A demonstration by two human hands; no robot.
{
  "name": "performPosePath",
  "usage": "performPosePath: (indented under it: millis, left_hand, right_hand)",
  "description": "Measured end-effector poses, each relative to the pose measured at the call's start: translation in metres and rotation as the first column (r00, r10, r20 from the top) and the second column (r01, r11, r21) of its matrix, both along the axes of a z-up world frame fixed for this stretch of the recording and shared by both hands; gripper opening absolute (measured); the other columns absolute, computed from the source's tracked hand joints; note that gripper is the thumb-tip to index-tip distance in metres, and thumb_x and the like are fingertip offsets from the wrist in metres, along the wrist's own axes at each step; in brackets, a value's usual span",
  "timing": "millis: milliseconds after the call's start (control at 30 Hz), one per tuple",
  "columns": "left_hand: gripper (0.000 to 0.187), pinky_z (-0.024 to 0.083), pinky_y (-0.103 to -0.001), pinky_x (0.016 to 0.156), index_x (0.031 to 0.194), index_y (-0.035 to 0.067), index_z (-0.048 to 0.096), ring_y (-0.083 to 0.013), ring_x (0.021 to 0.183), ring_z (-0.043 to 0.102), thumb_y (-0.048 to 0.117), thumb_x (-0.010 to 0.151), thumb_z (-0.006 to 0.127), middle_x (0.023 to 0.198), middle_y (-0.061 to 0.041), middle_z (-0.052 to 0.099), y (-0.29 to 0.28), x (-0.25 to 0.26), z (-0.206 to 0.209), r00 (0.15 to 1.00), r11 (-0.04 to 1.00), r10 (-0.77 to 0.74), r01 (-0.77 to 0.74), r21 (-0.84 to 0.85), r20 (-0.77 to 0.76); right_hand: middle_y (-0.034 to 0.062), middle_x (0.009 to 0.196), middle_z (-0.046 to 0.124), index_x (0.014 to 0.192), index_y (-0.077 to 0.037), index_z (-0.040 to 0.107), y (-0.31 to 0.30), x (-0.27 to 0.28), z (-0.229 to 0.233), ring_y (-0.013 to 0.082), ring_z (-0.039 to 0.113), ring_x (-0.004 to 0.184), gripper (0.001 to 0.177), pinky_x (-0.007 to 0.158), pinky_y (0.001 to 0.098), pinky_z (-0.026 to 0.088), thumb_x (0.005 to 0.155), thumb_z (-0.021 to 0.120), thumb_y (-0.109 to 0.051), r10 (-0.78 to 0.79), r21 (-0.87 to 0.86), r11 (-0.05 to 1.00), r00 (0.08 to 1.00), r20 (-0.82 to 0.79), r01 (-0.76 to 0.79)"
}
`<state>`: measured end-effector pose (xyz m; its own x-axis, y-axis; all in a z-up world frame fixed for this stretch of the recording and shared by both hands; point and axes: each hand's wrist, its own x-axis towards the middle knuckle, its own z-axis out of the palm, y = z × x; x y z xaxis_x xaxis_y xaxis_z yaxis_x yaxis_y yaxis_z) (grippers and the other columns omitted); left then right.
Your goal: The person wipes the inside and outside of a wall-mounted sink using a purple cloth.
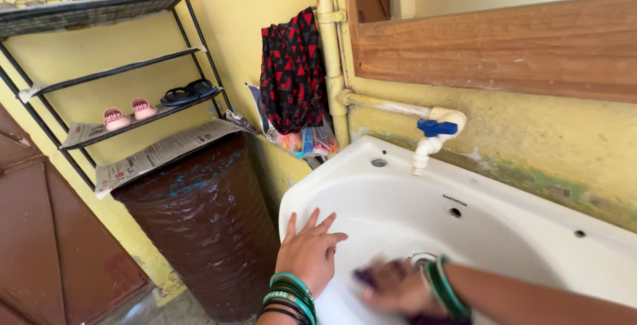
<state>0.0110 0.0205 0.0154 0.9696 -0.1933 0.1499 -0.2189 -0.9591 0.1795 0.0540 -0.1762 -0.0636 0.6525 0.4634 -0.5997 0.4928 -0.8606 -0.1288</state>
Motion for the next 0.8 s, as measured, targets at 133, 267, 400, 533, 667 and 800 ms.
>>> performPosePath:
  millis: [133, 267, 400, 533, 667, 800]
  left_hand:
    - [0.037, 0.008, -0.049, 0.124, 0.121, 0.025, 0.071, -0.0210, 0.149, 0.029, 0.008, 0.094, 0.052, 0.154, 0.001, 0.047, 0.011, 0.017, -0.014, 0.993, 0.992, -0.061, 0.072, -0.101, 0.105]
    - [0.040, 0.011, -0.045, 0.125, 0.118, 0.028, 0.076, -0.0184, 0.147, 0.034, 0.008, 0.093, 0.052, 0.151, 0.005, 0.052, 0.013, 0.018, -0.014, 0.996, 0.988, -0.052, 0.063, -0.142, 0.078]
    - [0.035, 0.013, -0.046, 0.124, 0.115, 0.027, 0.076, -0.0190, 0.146, 0.035, 0.011, 0.094, 0.053, 0.153, 0.005, 0.053, 0.011, 0.019, -0.012, 0.998, 0.992, -0.041, 0.047, -0.121, 0.046]
    - [0.030, 0.014, -0.046, 0.125, 0.109, 0.026, 0.076, -0.0186, 0.146, 0.037, 0.013, 0.096, 0.053, 0.148, 0.005, 0.054, 0.012, 0.020, -0.018, 0.999, 0.994, -0.032, 0.036, -0.100, 0.037]
    - [0.032, 0.014, -0.046, 0.124, 0.121, 0.027, 0.071, -0.0190, 0.147, 0.035, 0.019, 0.096, 0.051, 0.151, 0.004, 0.051, 0.013, 0.025, -0.021, 0.999, 0.998, -0.029, 0.030, -0.051, 0.023]
    - [0.054, 0.014, -0.043, 0.122, 0.148, 0.015, 0.045, -0.0233, 0.147, 0.032, 0.044, 0.103, 0.036, 0.156, -0.005, 0.043, 0.014, 0.032, -0.021, 0.998, 1.000, -0.023, 0.024, -0.014, 0.064]
  right_hand:
    - [-0.0035, 0.174, -0.018, 0.163, -0.043, -0.012, 0.016, -0.005, -0.011, 0.0444, -0.006, 0.157, 0.089, 0.120, 0.0733, 0.011, 0.085, 0.011, -0.079, -0.038, 0.244, 0.968, 0.995, -0.087, 0.058]
    - [-0.0012, 0.174, -0.017, 0.165, -0.037, -0.007, 0.026, 0.014, 0.008, 0.0394, -0.010, 0.159, 0.081, 0.120, 0.0732, 0.008, 0.094, 0.013, -0.071, 0.004, 0.163, 0.986, 0.988, 0.157, -0.030]
    - [0.0022, 0.173, -0.023, 0.165, -0.029, -0.007, 0.048, 0.040, 0.016, 0.0355, -0.021, 0.158, 0.080, 0.120, 0.0711, 0.002, 0.100, 0.021, -0.066, -0.136, 0.122, 0.988, 0.916, 0.378, 0.096]
    - [0.0117, 0.171, -0.022, 0.165, -0.022, -0.007, 0.052, 0.040, 0.003, 0.0321, -0.021, 0.157, 0.080, 0.117, 0.0705, 0.000, 0.103, 0.021, -0.065, -0.204, 0.221, 0.970, 0.832, 0.516, 0.101]
    - [0.0082, 0.172, -0.023, 0.166, -0.030, -0.006, 0.064, 0.023, 0.003, 0.0317, -0.019, 0.157, 0.075, 0.120, 0.0703, 0.002, 0.103, 0.020, -0.059, -0.322, 0.272, 0.933, 0.882, 0.344, 0.234]
    - [0.0147, 0.151, 0.037, 0.154, -0.025, 0.031, 0.056, -0.017, 0.012, 0.0362, 0.037, 0.139, 0.052, 0.112, 0.0552, 0.035, 0.104, 0.033, -0.040, -0.367, 0.355, 0.899, 0.883, 0.295, 0.255]
